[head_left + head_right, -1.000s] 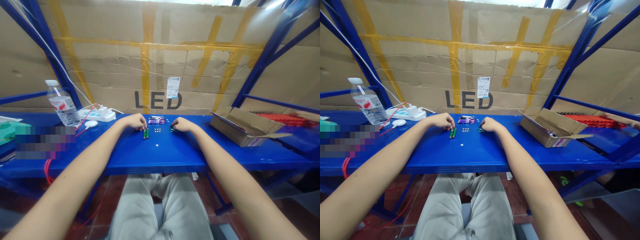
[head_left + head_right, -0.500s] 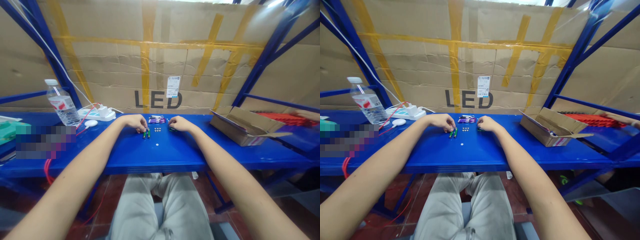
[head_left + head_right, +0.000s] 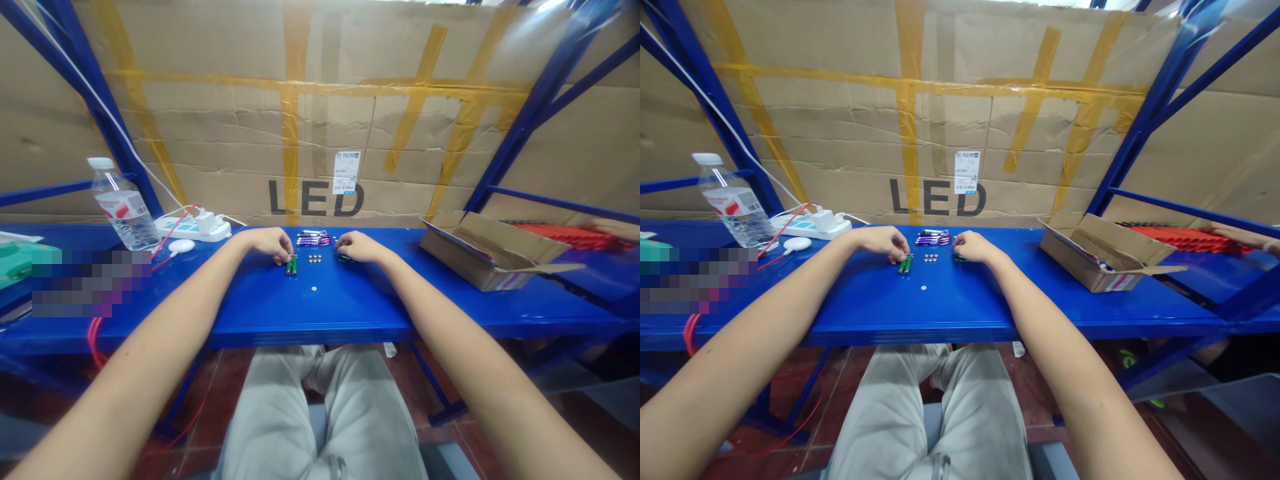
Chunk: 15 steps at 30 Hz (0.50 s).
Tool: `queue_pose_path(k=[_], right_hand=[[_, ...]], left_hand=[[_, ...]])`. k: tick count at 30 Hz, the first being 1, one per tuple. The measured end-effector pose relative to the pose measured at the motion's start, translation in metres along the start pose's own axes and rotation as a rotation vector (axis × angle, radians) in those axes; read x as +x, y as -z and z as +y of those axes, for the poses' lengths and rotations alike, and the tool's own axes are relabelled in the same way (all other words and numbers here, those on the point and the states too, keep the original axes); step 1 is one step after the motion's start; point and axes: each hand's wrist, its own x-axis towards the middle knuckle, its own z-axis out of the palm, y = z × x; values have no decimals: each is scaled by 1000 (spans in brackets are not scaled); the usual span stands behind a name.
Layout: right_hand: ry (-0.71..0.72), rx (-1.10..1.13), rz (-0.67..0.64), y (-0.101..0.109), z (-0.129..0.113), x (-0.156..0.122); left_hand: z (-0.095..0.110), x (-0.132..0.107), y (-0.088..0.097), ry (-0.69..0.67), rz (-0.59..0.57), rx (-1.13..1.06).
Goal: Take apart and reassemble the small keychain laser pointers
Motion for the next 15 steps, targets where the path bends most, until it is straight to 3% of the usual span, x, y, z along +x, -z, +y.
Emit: queue_pose_path(k=[7, 15], right_hand=[[32, 15, 24, -4, 6, 4], [231, 124, 79, -14, -2, 6]], left_hand=[[1, -1, -1, -19, 18, -19], [5, -2, -4, -2, 30, 4]])
